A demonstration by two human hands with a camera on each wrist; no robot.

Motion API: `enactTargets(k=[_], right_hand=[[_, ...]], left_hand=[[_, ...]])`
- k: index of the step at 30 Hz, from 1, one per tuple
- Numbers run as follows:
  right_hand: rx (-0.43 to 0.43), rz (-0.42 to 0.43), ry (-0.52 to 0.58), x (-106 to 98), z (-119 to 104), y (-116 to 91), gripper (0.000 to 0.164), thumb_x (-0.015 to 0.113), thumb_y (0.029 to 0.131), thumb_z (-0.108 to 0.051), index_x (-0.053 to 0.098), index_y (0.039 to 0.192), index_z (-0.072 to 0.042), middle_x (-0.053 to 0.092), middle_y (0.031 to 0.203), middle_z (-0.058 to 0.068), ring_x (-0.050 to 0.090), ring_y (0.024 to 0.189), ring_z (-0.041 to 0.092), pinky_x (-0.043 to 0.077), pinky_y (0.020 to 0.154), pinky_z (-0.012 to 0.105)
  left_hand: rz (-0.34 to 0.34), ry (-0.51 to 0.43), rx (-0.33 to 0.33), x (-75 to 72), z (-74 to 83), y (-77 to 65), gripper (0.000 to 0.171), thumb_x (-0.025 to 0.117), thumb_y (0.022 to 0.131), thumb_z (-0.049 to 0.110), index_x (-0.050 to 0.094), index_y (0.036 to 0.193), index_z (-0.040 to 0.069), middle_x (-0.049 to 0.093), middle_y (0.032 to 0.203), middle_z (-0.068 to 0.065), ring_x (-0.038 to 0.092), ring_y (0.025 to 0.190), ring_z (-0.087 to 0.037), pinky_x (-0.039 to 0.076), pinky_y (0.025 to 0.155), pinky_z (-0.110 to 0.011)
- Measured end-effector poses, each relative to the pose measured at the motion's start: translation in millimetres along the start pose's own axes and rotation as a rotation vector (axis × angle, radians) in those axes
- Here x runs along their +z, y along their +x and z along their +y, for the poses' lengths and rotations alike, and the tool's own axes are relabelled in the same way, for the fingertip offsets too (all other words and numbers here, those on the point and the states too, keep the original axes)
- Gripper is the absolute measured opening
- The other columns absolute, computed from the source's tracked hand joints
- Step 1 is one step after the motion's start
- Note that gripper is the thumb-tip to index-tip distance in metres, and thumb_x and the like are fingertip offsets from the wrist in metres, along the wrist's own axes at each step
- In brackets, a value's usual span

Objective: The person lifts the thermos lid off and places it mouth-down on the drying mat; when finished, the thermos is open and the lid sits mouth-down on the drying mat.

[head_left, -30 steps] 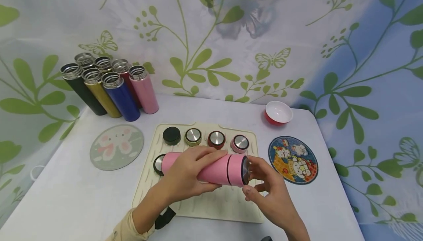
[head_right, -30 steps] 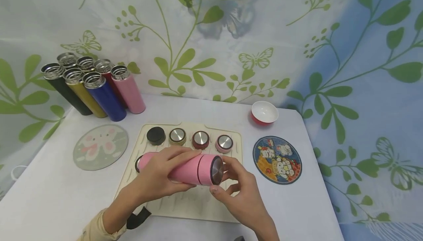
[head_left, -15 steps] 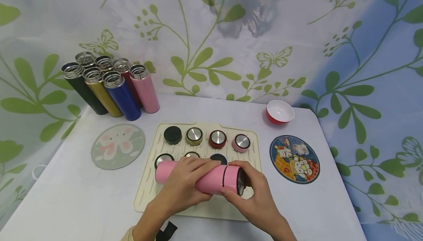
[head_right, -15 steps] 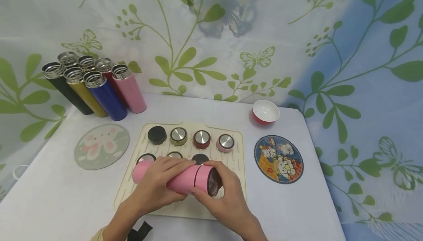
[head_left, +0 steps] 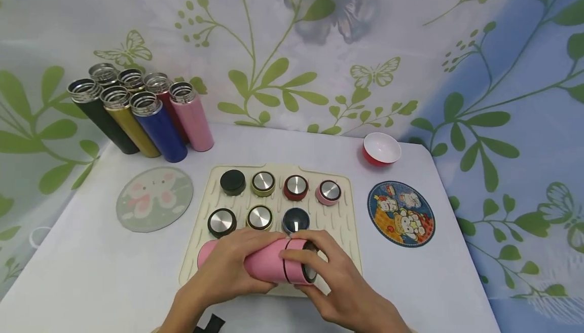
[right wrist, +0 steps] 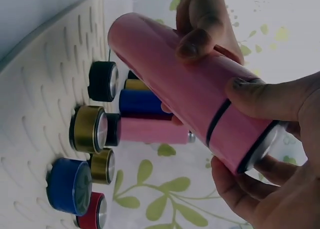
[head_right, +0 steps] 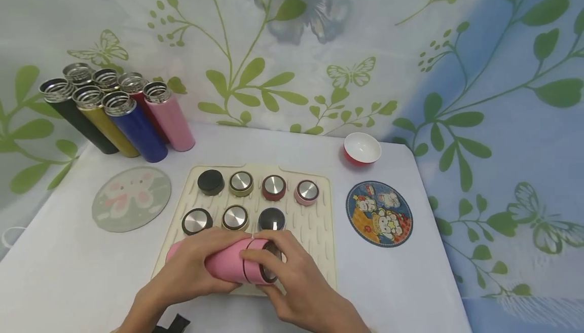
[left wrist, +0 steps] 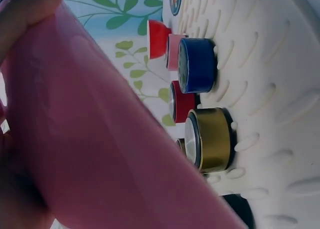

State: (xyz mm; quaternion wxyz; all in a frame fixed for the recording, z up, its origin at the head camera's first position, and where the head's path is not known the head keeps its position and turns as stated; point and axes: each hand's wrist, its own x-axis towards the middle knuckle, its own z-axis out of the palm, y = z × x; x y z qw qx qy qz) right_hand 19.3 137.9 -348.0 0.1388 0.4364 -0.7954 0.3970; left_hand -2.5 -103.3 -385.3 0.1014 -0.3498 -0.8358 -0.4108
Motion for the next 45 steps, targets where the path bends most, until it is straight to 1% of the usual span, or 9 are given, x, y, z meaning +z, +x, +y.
enactTargets(k=[5, 11, 15, 19, 28, 31, 39, 41, 45], right_hand=[[0.100, -0.010, 0.088, 2.0, 0.6, -2.1, 0.063, 0.086, 0.080, -0.020, 0.057, 0.136, -0.010, 0.054, 0.133, 0.009, 0.054, 0.117, 0.021, 0.050, 0.091, 0.026], [0.596, -0.072, 0.130, 1.9, 0.4, -1.7, 0.040, 0.068, 0.096, -0.038, 0.058, 0.131, -0.023, 0.062, 0.099, -0.013, 0.059, 0.080, 0.007, 0.051, 0.058, 0.024], [0.741, -0.106, 0.149, 2.5, 2.8, 2.7, 0.026, 0.060, 0.100, -0.042, 0.061, 0.119, -0.025, 0.061, 0.081, -0.012, 0.059, 0.068, 0.008, 0.051, 0.056, 0.027], [0.684, -0.079, 0.223, 1.5, 5.9, 3.3, 0.034, 0.072, 0.093, -0.035, 0.059, 0.124, -0.027, 0.064, 0.091, -0.010, 0.060, 0.076, 0.011, 0.054, 0.056, 0.028], [0.266, 0.062, 0.159, 3.4, 12.8, 8.4, 0.065, 0.084, 0.076, -0.003, 0.059, 0.134, -0.017, 0.055, 0.133, 0.002, 0.054, 0.119, 0.020, 0.052, 0.089, 0.030], [0.331, 0.082, 0.165, 3.7, 15.6, 12.0, 0.066, 0.085, 0.078, -0.010, 0.056, 0.137, -0.019, 0.058, 0.131, -0.001, 0.057, 0.115, 0.019, 0.055, 0.083, 0.032], [0.812, -0.039, 0.312, 4.0, 21.1, 22.2, 0.038, 0.063, 0.098, -0.043, 0.055, 0.128, -0.022, 0.067, 0.096, 0.000, 0.066, 0.074, 0.023, 0.056, 0.050, 0.038], [0.786, -0.045, 0.307, 3.2, 21.4, 23.1, 0.039, 0.067, 0.096, -0.041, 0.055, 0.128, -0.023, 0.066, 0.097, -0.001, 0.065, 0.075, 0.021, 0.056, 0.052, 0.037], [0.522, -0.016, 0.188, -1.0, 22.4, 22.8, 0.053, 0.080, 0.085, -0.022, 0.056, 0.132, -0.025, 0.062, 0.115, -0.006, 0.061, 0.094, 0.015, 0.056, 0.067, 0.030]], left_hand=[[0.073, 0.096, 0.016, 5.8, 5.1, -11.2, 0.080, 0.096, 0.056, 0.029, 0.066, 0.130, 0.024, 0.066, 0.122, 0.015, 0.061, 0.104, -0.010, 0.051, 0.087, -0.034], [0.107, 0.208, 0.066, 9.1, 3.1, -6.6, 0.084, 0.095, 0.054, 0.024, 0.065, 0.132, 0.020, 0.067, 0.121, 0.007, 0.061, 0.102, -0.015, 0.049, 0.090, -0.041], [0.098, 0.259, 0.088, 8.3, -1.5, -2.0, 0.083, 0.094, 0.054, 0.023, 0.065, 0.132, 0.018, 0.067, 0.118, 0.005, 0.060, 0.103, -0.016, 0.049, 0.092, -0.043], [0.088, 0.282, 0.087, 6.0, -4.6, -0.9, 0.084, 0.095, 0.053, 0.023, 0.065, 0.131, 0.018, 0.067, 0.117, 0.003, 0.060, 0.105, -0.018, 0.048, 0.093, -0.045], [0.114, 0.275, 0.078, -2.5, -8.7, 7.8, 0.081, 0.095, 0.055, 0.024, 0.066, 0.131, 0.017, 0.068, 0.118, 0.002, 0.060, 0.106, -0.019, 0.050, 0.089, -0.043], [0.128, 0.284, 0.082, -3.9, -11.1, 13.2, 0.081, 0.096, 0.055, 0.025, 0.067, 0.130, 0.017, 0.068, 0.117, 0.002, 0.061, 0.104, -0.018, 0.051, 0.084, -0.042], [0.118, 0.345, 0.083, -2.0, -14.4, 23.5, 0.080, 0.095, 0.057, 0.024, 0.067, 0.131, 0.018, 0.069, 0.116, 0.001, 0.061, 0.105, -0.020, 0.050, 0.086, -0.044], [0.112, 0.333, 0.074, -2.2, -14.9, 23.6, 0.081, 0.096, 0.057, 0.024, 0.066, 0.131, 0.018, 0.069, 0.117, 0.000, 0.061, 0.106, -0.020, 0.050, 0.087, -0.044], [0.114, 0.264, 0.062, -4.9, -16.9, 24.7, 0.082, 0.097, 0.056, 0.024, 0.066, 0.132, 0.019, 0.068, 0.119, 0.002, 0.061, 0.107, -0.019, 0.051, 0.088, -0.044]])
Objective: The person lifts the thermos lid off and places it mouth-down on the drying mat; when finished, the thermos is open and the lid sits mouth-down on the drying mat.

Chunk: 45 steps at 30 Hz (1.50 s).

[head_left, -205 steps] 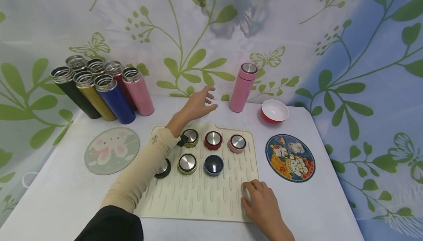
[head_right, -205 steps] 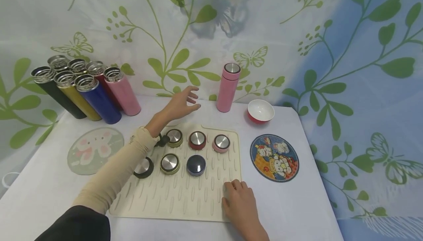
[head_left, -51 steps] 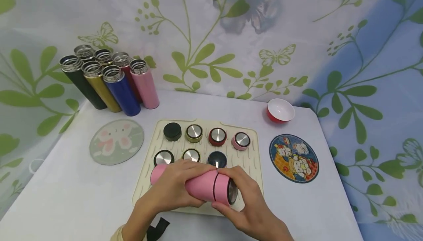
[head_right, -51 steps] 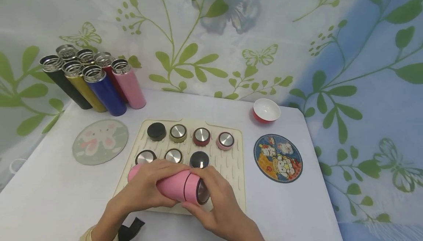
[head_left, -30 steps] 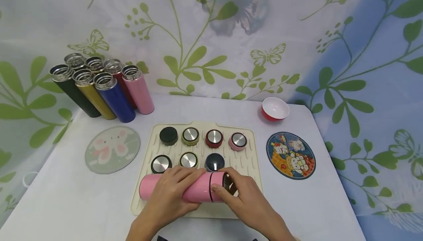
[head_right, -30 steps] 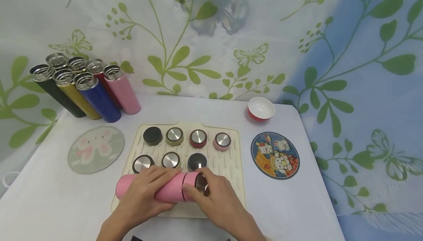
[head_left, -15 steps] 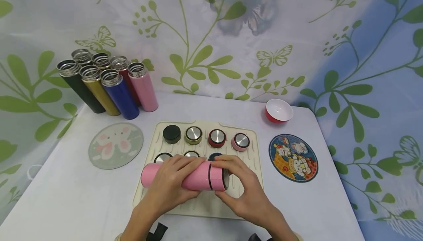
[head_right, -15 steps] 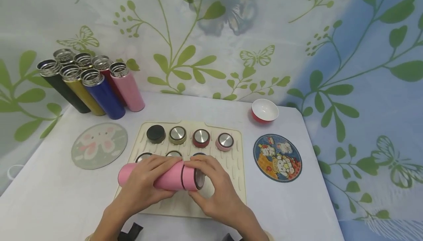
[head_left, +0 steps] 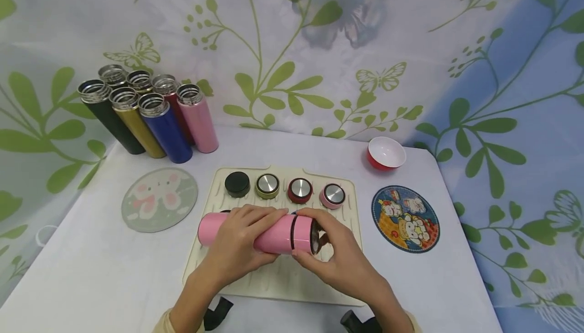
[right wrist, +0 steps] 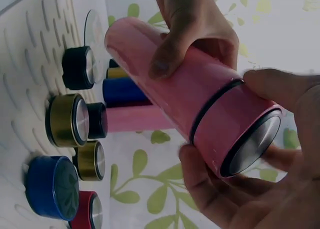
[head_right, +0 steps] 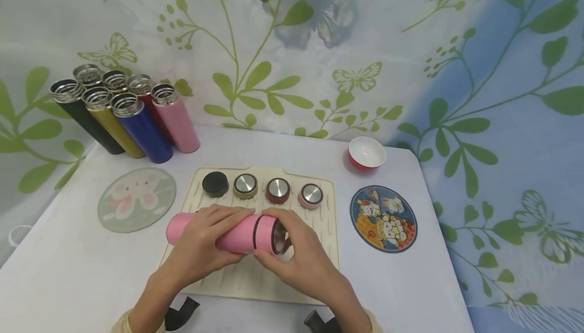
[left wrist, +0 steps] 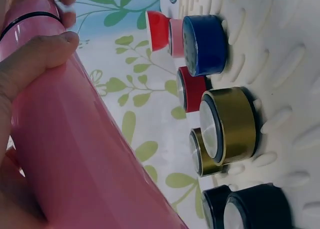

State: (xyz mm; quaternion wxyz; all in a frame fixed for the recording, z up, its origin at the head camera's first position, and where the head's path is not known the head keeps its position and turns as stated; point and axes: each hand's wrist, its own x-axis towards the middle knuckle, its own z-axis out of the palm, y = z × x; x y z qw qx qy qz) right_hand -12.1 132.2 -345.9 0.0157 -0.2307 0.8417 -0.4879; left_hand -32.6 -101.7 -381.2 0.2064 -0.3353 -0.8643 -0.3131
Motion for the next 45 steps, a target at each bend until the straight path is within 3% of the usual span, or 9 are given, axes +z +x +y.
enactTargets(k=[3, 8, 12, 20, 24, 29, 33, 38, 45], right_hand=[[-0.198, 0.038, -0.068, -0.2, -1.4, 1.7, 0.061, 0.081, 0.078, -0.004, 0.059, 0.130, -0.024, 0.055, 0.130, -0.004, 0.054, 0.114, 0.015, 0.053, 0.087, 0.030], [-0.284, 0.069, -0.069, 2.3, -6.1, 4.7, 0.063, 0.078, 0.074, 0.006, 0.062, 0.128, -0.023, 0.053, 0.135, 0.002, 0.050, 0.125, 0.019, 0.047, 0.100, 0.033], [-0.224, 0.086, -0.044, 1.6, -7.2, 3.7, 0.067, 0.083, 0.078, -0.013, 0.055, 0.138, -0.019, 0.053, 0.136, -0.001, 0.054, 0.118, 0.018, 0.053, 0.087, 0.033], [0.172, 0.053, 0.015, 1.7, -8.1, 4.4, 0.046, 0.075, 0.090, -0.039, 0.057, 0.131, -0.029, 0.065, 0.100, -0.009, 0.063, 0.078, 0.014, 0.055, 0.058, 0.032], [0.031, 0.088, -0.017, -1.0, -7.9, 2.5, 0.052, 0.084, 0.082, -0.030, 0.060, 0.128, -0.029, 0.064, 0.108, -0.012, 0.061, 0.085, 0.012, 0.055, 0.061, 0.029], [-0.230, 0.136, -0.089, -4.0, -10.4, 0.2, 0.064, 0.087, 0.075, -0.010, 0.062, 0.132, -0.021, 0.057, 0.131, -0.005, 0.057, 0.112, 0.016, 0.053, 0.085, 0.028], [-0.308, 0.191, -0.125, -6.8, -13.8, -3.4, 0.065, 0.084, 0.071, 0.006, 0.066, 0.128, -0.018, 0.053, 0.137, 0.006, 0.052, 0.124, 0.024, 0.047, 0.097, 0.027], [-0.298, 0.261, -0.130, -14.5, -5.0, -13.0, 0.069, 0.082, 0.065, 0.016, 0.067, 0.126, -0.014, 0.052, 0.139, 0.012, 0.051, 0.124, 0.028, 0.043, 0.100, 0.022], [-0.110, 0.251, -0.210, -22.6, 27.4, -35.6, 0.079, 0.089, 0.062, 0.009, 0.064, 0.131, -0.020, 0.055, 0.135, -0.001, 0.053, 0.122, 0.019, 0.041, 0.100, 0.016]], left_hand=[[0.003, -0.043, -0.003, -2.5, -1.3, 1.4, 0.083, 0.097, 0.056, 0.023, 0.066, 0.133, 0.018, 0.068, 0.121, 0.002, 0.061, 0.107, -0.018, 0.052, 0.088, -0.043], [-0.003, -0.064, -0.024, -6.2, -0.8, 2.3, 0.082, 0.097, 0.058, 0.023, 0.065, 0.133, 0.017, 0.068, 0.122, 0.002, 0.061, 0.107, -0.018, 0.052, 0.087, -0.043], [-0.003, -0.045, -0.029, -8.1, 0.4, 3.1, 0.082, 0.097, 0.058, 0.024, 0.065, 0.133, 0.017, 0.068, 0.122, 0.002, 0.061, 0.108, -0.018, 0.052, 0.087, -0.043], [-0.020, 0.025, 0.002, -7.4, 3.6, 4.3, 0.080, 0.096, 0.059, 0.025, 0.066, 0.132, 0.018, 0.068, 0.121, 0.001, 0.061, 0.108, -0.020, 0.051, 0.089, -0.045], [-0.014, 0.021, 0.002, -9.1, 3.2, 4.8, 0.083, 0.096, 0.058, 0.024, 0.065, 0.134, 0.018, 0.067, 0.123, 0.001, 0.060, 0.109, -0.021, 0.050, 0.090, -0.046], [0.003, -0.014, 0.004, -14.3, 2.3, 7.0, 0.084, 0.096, 0.057, 0.021, 0.064, 0.134, 0.017, 0.066, 0.125, 0.000, 0.060, 0.110, -0.020, 0.051, 0.091, -0.044], [-0.009, -0.045, -0.033, -21.8, 0.4, 6.4, 0.083, 0.095, 0.061, 0.022, 0.061, 0.137, 0.017, 0.065, 0.128, 0.001, 0.059, 0.114, -0.019, 0.051, 0.093, -0.043], [0.049, -0.097, -0.152, -37.8, -7.9, 1.5, 0.085, 0.094, 0.064, 0.021, 0.057, 0.140, 0.016, 0.063, 0.129, 0.001, 0.058, 0.114, -0.018, 0.050, 0.093, -0.043], [0.233, -0.083, -0.258, -57.7, -26.2, -6.2, 0.089, 0.095, 0.063, 0.012, 0.052, 0.141, 0.009, 0.062, 0.130, -0.006, 0.059, 0.111, -0.022, 0.043, 0.096, -0.024]])
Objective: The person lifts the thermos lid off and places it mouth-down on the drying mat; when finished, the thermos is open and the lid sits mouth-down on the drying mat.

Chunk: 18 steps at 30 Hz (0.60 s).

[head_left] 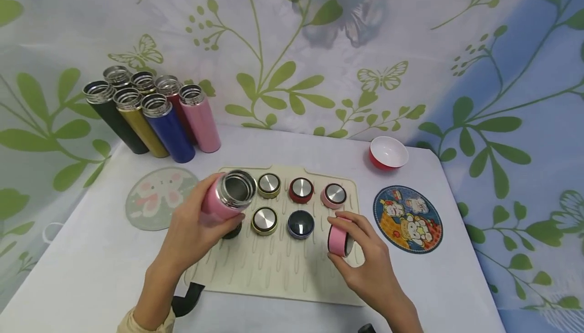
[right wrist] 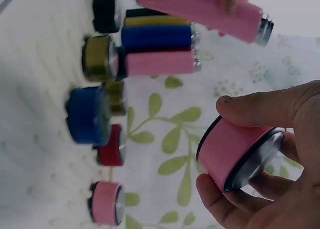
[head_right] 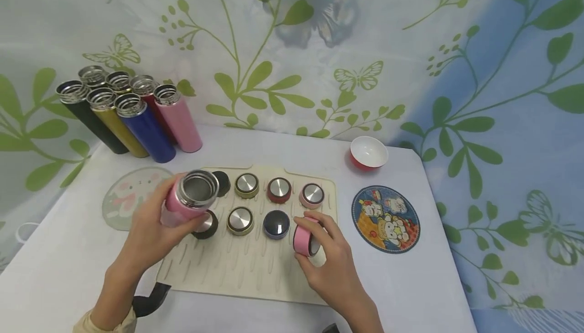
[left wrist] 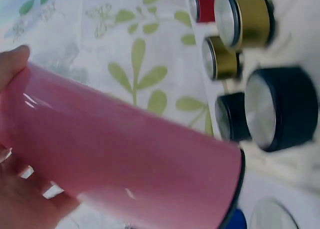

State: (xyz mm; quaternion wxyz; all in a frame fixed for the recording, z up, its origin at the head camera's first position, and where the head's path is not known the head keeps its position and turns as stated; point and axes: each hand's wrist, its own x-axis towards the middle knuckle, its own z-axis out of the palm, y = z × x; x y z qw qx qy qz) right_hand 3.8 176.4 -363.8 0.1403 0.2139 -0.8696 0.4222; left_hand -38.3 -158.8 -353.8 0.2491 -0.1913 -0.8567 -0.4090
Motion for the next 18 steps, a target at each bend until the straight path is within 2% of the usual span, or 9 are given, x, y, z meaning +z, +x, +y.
enactTargets(k=[2, 5, 7, 9, 14, 16, 18], right_hand=[[0.037, -0.012, -0.029, -0.9, 8.4, -6.3, 0.079, 0.090, 0.062, 0.008, 0.064, 0.131, -0.021, 0.056, 0.133, -0.002, 0.054, 0.121, 0.018, 0.040, 0.100, 0.015], [0.070, -0.012, -0.074, -2.2, 19.4, -14.1, 0.082, 0.092, 0.060, 0.009, 0.064, 0.131, -0.021, 0.057, 0.132, -0.001, 0.055, 0.119, 0.017, 0.042, 0.095, 0.012], [0.096, -0.004, -0.102, -2.7, 25.6, -19.1, 0.084, 0.092, 0.059, 0.010, 0.064, 0.131, -0.022, 0.057, 0.131, -0.001, 0.056, 0.116, 0.017, 0.044, 0.090, 0.011], [0.126, 0.004, -0.129, -2.8, 31.1, -23.8, 0.084, 0.093, 0.058, 0.010, 0.064, 0.130, -0.023, 0.057, 0.130, -0.001, 0.058, 0.112, 0.017, 0.048, 0.084, 0.011], [0.184, 0.005, -0.194, -1.1, 44.4, -33.3, 0.080, 0.093, 0.059, 0.008, 0.065, 0.129, -0.020, 0.058, 0.127, 0.000, 0.060, 0.109, 0.018, 0.056, 0.078, 0.026], [0.200, -0.004, -0.217, 1.4, 50.5, -36.9, 0.079, 0.093, 0.060, 0.007, 0.065, 0.129, -0.018, 0.058, 0.126, 0.001, 0.060, 0.107, 0.018, 0.056, 0.078, 0.030], [0.219, -0.015, -0.231, 4.9, 57.2, -40.7, 0.078, 0.093, 0.060, 0.007, 0.065, 0.129, -0.017, 0.058, 0.125, 0.002, 0.061, 0.106, 0.018, 0.057, 0.077, 0.033]], left_hand=[[0.051, 0.012, -0.026, -7.1, -6.1, 2.0, 0.090, 0.095, 0.063, 0.010, 0.052, 0.142, 0.007, 0.061, 0.131, -0.008, 0.059, 0.111, -0.023, 0.040, 0.097, -0.022], [0.110, 0.042, -0.077, -16.7, -18.3, 7.4, 0.091, 0.094, 0.064, 0.008, 0.050, 0.143, 0.006, 0.059, 0.133, -0.010, 0.056, 0.115, -0.025, 0.044, 0.095, -0.035], [0.123, 0.069, -0.120, -21.0, -29.6, 12.3, 0.092, 0.094, 0.065, 0.009, 0.048, 0.145, 0.007, 0.057, 0.133, -0.013, 0.054, 0.117, -0.026, 0.046, 0.091, -0.044], [0.111, 0.096, -0.170, -22.9, -42.1, 17.5, 0.092, 0.093, 0.068, 0.013, 0.047, 0.147, 0.011, 0.054, 0.131, -0.014, 0.051, 0.118, -0.027, 0.047, 0.086, -0.048], [0.076, 0.165, -0.271, -22.0, -70.9, 28.6, 0.089, 0.090, 0.075, 0.024, 0.044, 0.150, 0.015, 0.050, 0.123, -0.018, 0.050, 0.113, -0.029, 0.049, 0.082, -0.047], [0.099, 0.168, -0.295, -20.2, -80.8, 33.9, 0.086, 0.089, 0.077, 0.027, 0.044, 0.149, 0.012, 0.052, 0.123, -0.017, 0.052, 0.111, -0.029, 0.051, 0.081, -0.046], [0.142, 0.144, -0.322, -17.2, -90.3, 39.3, 0.081, 0.088, 0.078, 0.028, 0.047, 0.146, 0.010, 0.055, 0.125, -0.015, 0.053, 0.110, -0.027, 0.051, 0.081, -0.036]])
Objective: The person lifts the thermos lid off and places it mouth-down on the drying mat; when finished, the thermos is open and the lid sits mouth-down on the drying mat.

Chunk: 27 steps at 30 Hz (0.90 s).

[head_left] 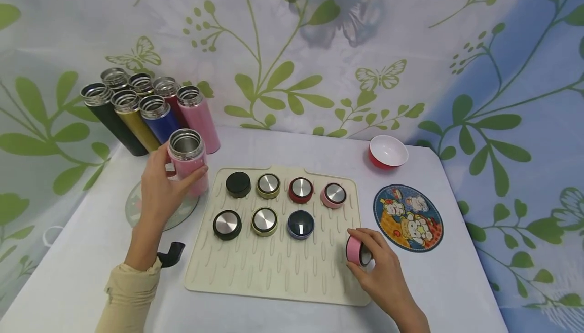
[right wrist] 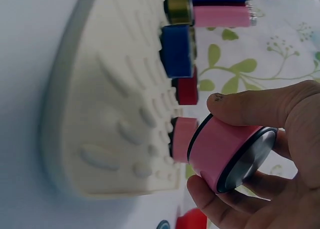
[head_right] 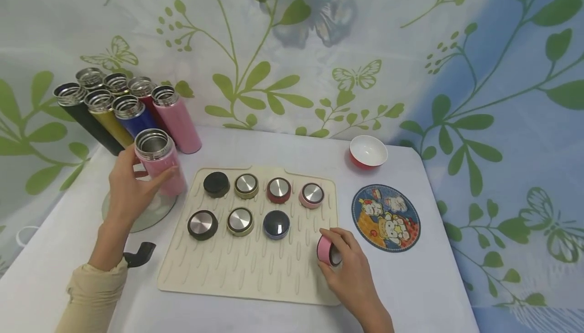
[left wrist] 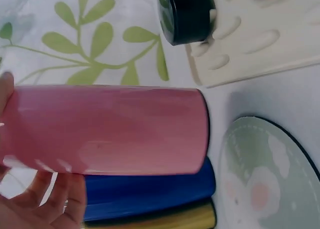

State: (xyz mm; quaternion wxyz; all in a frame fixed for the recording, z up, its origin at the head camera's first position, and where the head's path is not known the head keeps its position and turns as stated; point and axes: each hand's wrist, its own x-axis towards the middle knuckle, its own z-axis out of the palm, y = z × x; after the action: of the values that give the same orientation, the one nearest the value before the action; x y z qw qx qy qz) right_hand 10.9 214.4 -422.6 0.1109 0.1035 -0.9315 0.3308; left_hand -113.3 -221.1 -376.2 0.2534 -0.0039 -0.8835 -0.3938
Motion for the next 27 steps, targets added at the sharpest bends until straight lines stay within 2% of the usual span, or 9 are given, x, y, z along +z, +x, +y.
enactTargets(k=[5, 11, 14, 20, 27], right_hand=[[0.028, -0.020, -0.021, 7.7, 10.2, -1.3, 0.077, 0.093, 0.060, 0.006, 0.065, 0.129, -0.015, 0.058, 0.125, 0.003, 0.062, 0.109, 0.021, 0.056, 0.084, 0.042], [0.037, -0.031, -0.021, 10.5, 13.5, 1.7, 0.076, 0.093, 0.061, 0.005, 0.065, 0.129, -0.012, 0.058, 0.126, 0.004, 0.062, 0.109, 0.022, 0.057, 0.084, 0.043], [0.041, -0.040, -0.012, 12.9, 13.8, 4.0, 0.076, 0.092, 0.062, 0.005, 0.065, 0.130, -0.013, 0.058, 0.126, 0.003, 0.062, 0.110, 0.022, 0.057, 0.084, 0.042], [0.049, -0.043, 0.002, 16.6, 13.2, 8.2, 0.075, 0.092, 0.062, 0.005, 0.064, 0.131, -0.011, 0.058, 0.126, 0.006, 0.061, 0.112, 0.026, 0.055, 0.087, 0.046], [0.112, -0.091, 0.012, 20.9, 12.5, 12.2, 0.076, 0.090, 0.066, 0.001, 0.058, 0.135, -0.006, 0.058, 0.127, 0.012, 0.060, 0.116, 0.032, 0.052, 0.093, 0.051]], left_hand=[[0.104, -0.113, -0.086, 14.8, -15.7, 19.8, 0.071, 0.086, 0.080, 0.029, 0.052, 0.140, 0.011, 0.059, 0.127, -0.006, 0.055, 0.109, -0.018, 0.048, 0.079, -0.022], [0.180, -0.189, -0.117, 32.4, -34.1, 39.6, 0.068, 0.088, 0.078, 0.026, 0.057, 0.136, 0.011, 0.062, 0.127, -0.003, 0.056, 0.110, -0.016, 0.050, 0.090, -0.034], [0.187, -0.187, -0.138, 35.2, -39.0, 45.8, 0.067, 0.087, 0.079, 0.028, 0.057, 0.136, 0.012, 0.063, 0.127, -0.003, 0.056, 0.112, -0.017, 0.047, 0.096, -0.036], [0.180, -0.174, -0.197, 37.7, -42.3, 56.1, 0.069, 0.085, 0.080, 0.035, 0.056, 0.138, 0.012, 0.063, 0.128, -0.005, 0.057, 0.111, -0.020, 0.047, 0.098, -0.040], [0.180, -0.129, -0.243, 44.8, -41.2, 61.6, 0.074, 0.085, 0.079, 0.035, 0.051, 0.139, 0.009, 0.064, 0.126, -0.010, 0.058, 0.112, -0.021, 0.047, 0.098, -0.036]])
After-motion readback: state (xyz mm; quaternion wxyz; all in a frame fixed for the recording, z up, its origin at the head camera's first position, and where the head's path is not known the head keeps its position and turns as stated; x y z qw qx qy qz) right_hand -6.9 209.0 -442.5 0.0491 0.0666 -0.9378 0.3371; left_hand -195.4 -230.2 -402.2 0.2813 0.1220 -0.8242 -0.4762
